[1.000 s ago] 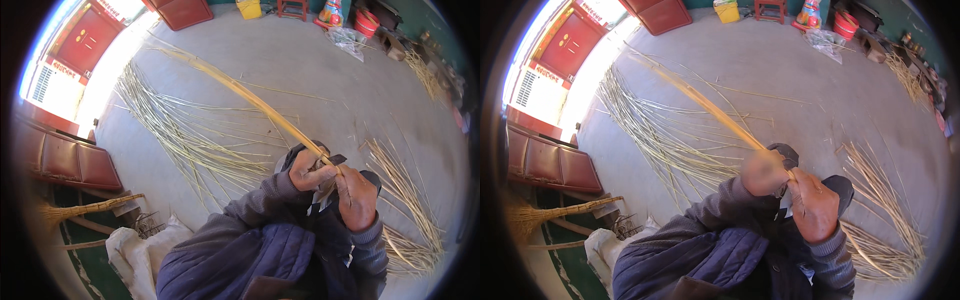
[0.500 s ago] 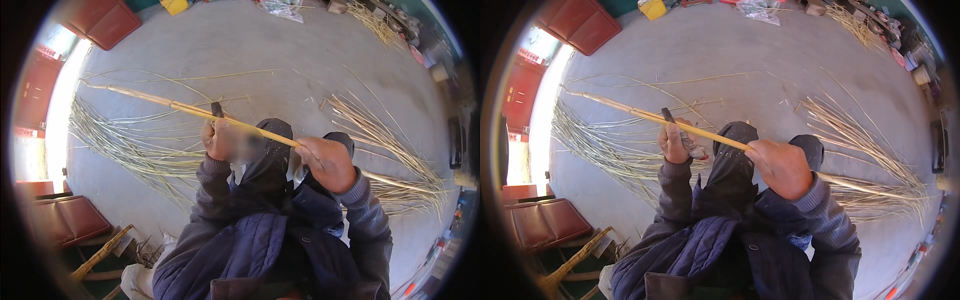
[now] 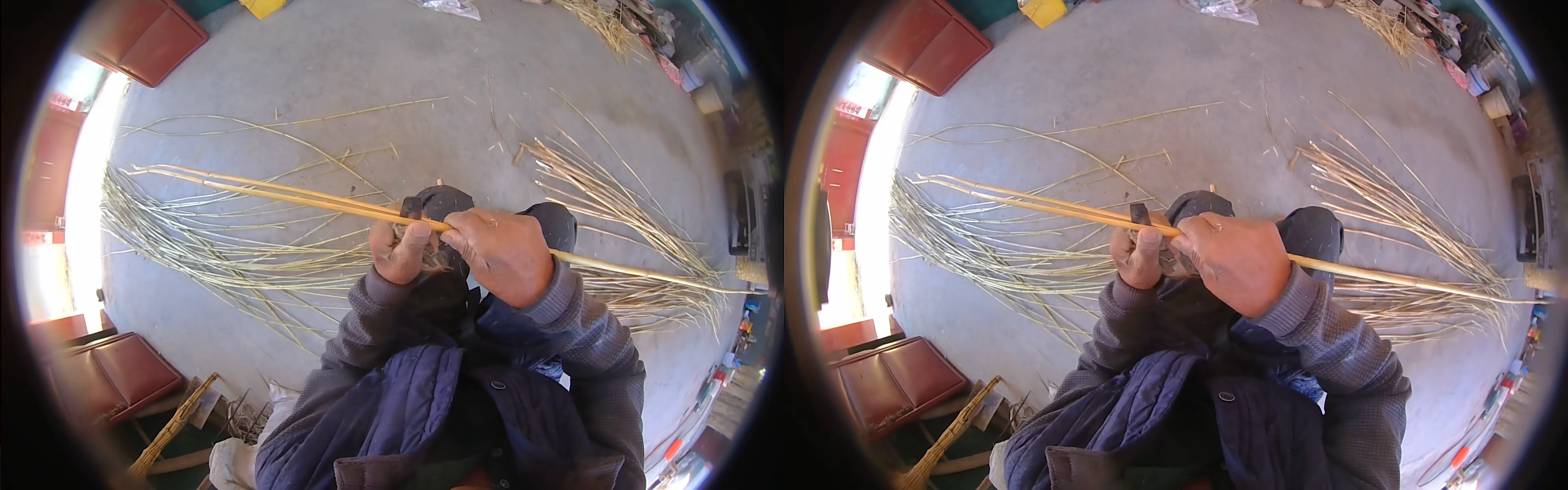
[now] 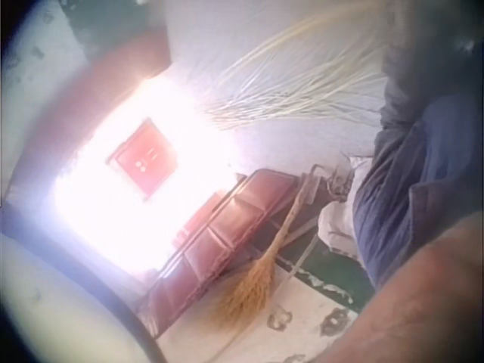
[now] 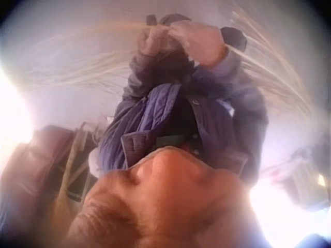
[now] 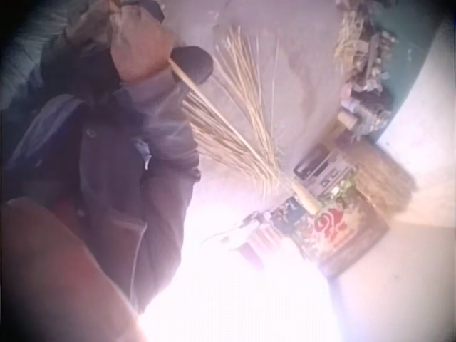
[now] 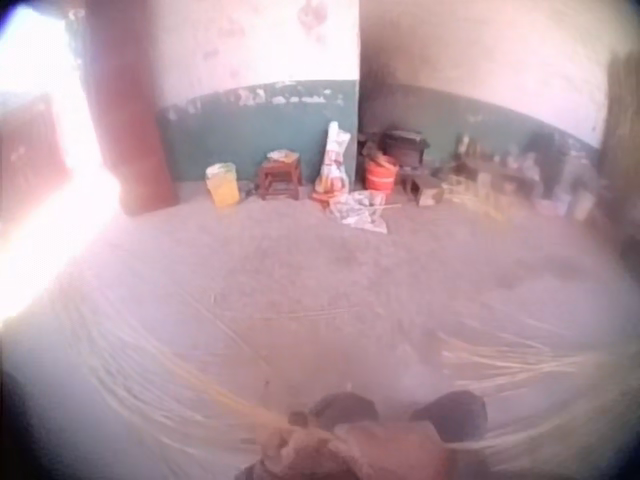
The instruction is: The person sits on the floor and uses a knife to peel the outer layer off long, thin sticks. They repeatedly pick up sticks from a pile, peel them, and place the processed sticks aside.
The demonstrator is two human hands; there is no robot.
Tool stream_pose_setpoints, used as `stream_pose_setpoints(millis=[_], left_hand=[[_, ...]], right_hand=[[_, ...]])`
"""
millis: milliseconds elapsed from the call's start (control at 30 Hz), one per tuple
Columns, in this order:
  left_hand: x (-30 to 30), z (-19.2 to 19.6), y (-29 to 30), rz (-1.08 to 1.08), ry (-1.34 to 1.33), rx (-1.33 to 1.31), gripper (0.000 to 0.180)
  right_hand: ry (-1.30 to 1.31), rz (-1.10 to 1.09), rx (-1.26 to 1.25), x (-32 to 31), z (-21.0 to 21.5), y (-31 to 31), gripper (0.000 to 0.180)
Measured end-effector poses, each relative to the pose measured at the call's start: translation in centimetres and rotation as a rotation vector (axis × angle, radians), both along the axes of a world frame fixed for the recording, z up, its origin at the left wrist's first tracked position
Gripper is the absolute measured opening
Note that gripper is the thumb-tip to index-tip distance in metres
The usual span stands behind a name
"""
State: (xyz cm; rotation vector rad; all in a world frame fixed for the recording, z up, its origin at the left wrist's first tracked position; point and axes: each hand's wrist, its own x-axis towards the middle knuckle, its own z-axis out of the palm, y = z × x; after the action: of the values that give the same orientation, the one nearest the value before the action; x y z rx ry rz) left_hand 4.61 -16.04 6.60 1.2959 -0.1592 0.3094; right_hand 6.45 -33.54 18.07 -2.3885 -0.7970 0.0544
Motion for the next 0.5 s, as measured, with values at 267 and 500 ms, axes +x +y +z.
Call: stream_pose_setpoints(millis=[267,500], left_hand=[[-0.6,-0.4,-1.0,0.028,0.154,-0.129,0.044],[-0.1,-0.7,-0.3,0.122,0.147,0.093,0.036]], right_hand=[[-0.027,0.024,-0.112,0.2,-1.2,0.2,0.012],[-0.032,0.006,-0.033,0.1,0.0,0.9,0.014]])
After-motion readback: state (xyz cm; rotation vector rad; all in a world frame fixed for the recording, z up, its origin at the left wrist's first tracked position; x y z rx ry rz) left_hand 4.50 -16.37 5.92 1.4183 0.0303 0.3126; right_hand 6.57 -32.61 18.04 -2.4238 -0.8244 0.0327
